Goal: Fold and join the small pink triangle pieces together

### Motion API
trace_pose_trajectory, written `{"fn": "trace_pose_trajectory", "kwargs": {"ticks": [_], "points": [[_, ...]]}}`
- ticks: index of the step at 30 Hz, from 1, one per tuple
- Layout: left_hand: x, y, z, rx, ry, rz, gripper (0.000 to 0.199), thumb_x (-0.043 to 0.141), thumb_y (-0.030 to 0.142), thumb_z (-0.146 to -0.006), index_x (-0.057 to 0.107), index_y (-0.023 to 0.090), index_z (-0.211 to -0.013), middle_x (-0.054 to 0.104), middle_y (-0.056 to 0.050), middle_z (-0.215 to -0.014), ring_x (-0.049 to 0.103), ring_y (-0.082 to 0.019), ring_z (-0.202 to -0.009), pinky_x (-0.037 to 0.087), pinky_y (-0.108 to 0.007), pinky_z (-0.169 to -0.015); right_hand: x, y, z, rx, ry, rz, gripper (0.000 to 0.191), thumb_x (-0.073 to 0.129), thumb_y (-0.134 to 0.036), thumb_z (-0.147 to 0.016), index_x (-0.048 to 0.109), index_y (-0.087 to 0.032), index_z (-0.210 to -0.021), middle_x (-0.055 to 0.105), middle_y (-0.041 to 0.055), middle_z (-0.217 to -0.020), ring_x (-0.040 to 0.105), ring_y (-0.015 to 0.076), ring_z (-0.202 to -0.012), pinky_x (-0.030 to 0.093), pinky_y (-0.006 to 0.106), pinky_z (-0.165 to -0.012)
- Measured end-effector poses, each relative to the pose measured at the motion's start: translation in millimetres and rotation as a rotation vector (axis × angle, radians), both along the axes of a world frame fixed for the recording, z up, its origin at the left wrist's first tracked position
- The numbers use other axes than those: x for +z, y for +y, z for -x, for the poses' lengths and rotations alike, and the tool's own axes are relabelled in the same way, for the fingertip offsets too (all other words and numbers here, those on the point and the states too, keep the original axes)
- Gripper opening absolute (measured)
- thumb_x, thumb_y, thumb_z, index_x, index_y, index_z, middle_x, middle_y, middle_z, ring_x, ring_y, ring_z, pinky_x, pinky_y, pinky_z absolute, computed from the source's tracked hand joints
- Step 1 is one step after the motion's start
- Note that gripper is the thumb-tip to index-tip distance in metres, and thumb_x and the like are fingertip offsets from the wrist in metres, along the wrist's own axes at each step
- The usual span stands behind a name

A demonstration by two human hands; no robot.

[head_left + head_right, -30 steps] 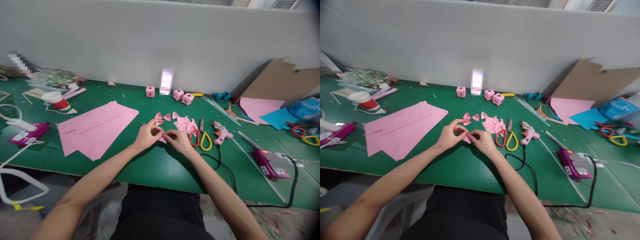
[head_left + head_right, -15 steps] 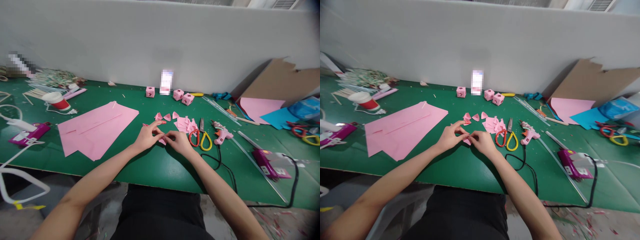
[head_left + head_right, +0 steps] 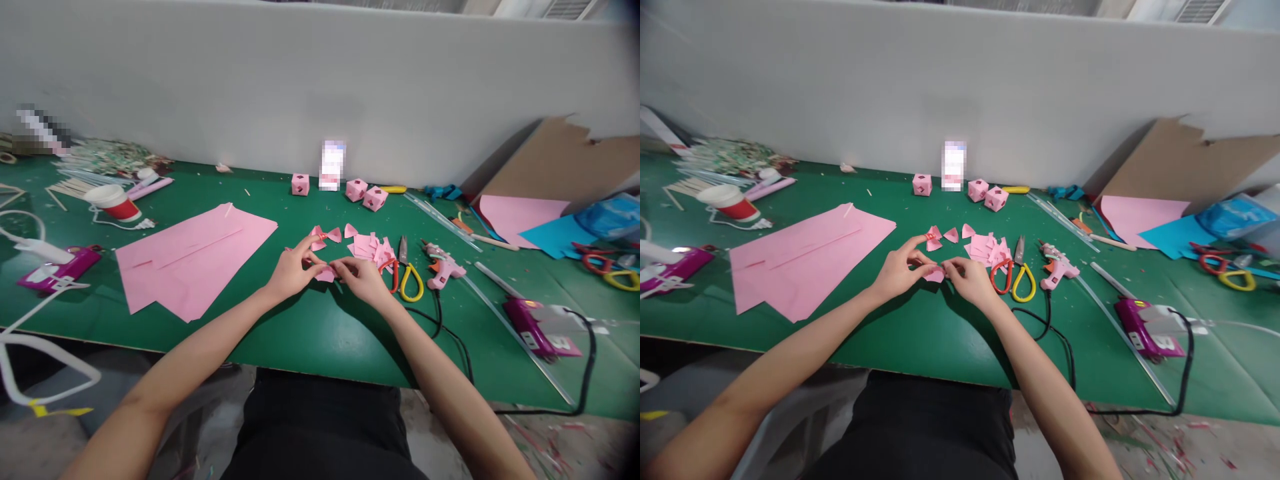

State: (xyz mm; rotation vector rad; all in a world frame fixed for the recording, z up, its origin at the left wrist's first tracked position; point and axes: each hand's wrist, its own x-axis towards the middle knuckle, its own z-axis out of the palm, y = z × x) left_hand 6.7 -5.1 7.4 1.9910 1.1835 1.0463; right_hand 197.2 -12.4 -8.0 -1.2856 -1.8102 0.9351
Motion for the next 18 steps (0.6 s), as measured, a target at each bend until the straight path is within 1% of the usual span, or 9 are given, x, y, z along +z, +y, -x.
{"fn": "trace_pose_trajectory", "kwargs": {"ticks": [2,4,7,10,13,18], "points": [[2.2,-0.4,-0.2,-0.001,-0.025,0.023,0.057,0.068,0.021,-0.078,0.047,0.021,-0.130,0.075,0.001,-0.081,0.070,-0.015,-0.074,0.053,-0.027,-0.078,-1.7,1.3,-1.1,0.000,0.066,0.064,0.032,0.049,-0.040,-0.091,0.071,-0.017,-0.092,0.073,0.0059,-0.079,0.068,0.0177,-0.070,0.052,0.027,-0.062],[3.1,-0.7,-0.8,-0.004,-0.028,0.039,0.054,0.067,0.019,-0.078,0.049,0.021,-0.129,0.075,0.001,-0.081,0.070,-0.015,-0.074,0.053,-0.027,-0.078,-2.7,1.7,-1.6,0.015,0.079,0.078,0.031,0.052,-0.041,-0.089,0.071,-0.017,-0.090,0.073,0.0057,-0.079,0.067,0.0172,-0.068,0.052,0.027,-0.060],[1.5,-0.2,-1.8,-0.011,-0.014,0.057,0.053,0.065,0.018,-0.079,0.048,0.021,-0.128,0.074,0.001,-0.082,0.070,-0.014,-0.075,0.053,-0.026,-0.076,-2.4,0.3,-0.9,0.014,-0.001,0.033,0.025,0.060,-0.039,-0.084,0.072,-0.017,-0.085,0.072,0.0037,-0.074,0.064,0.0152,-0.063,0.048,0.025,-0.057],[-3.2,1.0,-2.4,-0.041,0.034,0.060,0.057,0.064,0.019,-0.080,0.042,0.021,-0.132,0.074,0.000,-0.087,0.070,-0.015,-0.080,0.053,-0.028,-0.078,-1.2,-1.9,0.3,-0.010,-0.080,0.002,0.022,0.060,-0.036,-0.083,0.072,-0.017,-0.080,0.071,0.0023,-0.069,0.062,0.0140,-0.059,0.044,0.024,-0.055],[-8.2,1.3,-2.9,-0.076,0.129,0.040,0.058,0.061,0.019,-0.081,0.039,0.021,-0.135,0.074,-0.001,-0.091,0.070,-0.017,-0.085,0.053,-0.030,-0.080,-1.4,-3.1,1.4,-0.010,-0.123,-0.028,0.020,0.059,-0.032,-0.084,0.071,-0.018,-0.077,0.072,0.0016,-0.069,0.062,0.0135,-0.059,0.043,0.023,-0.056],[-10.5,-0.2,-4.0,-0.097,0.233,0.012,0.060,0.054,0.013,-0.081,0.037,0.020,-0.138,0.074,-0.002,-0.090,0.069,-0.017,-0.082,0.052,-0.029,-0.077,-3.0,-4.3,4.7,-0.017,-0.152,-0.053,0.018,0.060,-0.030,-0.084,0.071,-0.018,-0.078,0.072,0.0013,-0.071,0.062,0.0132,-0.060,0.042,0.023,-0.056]]}}
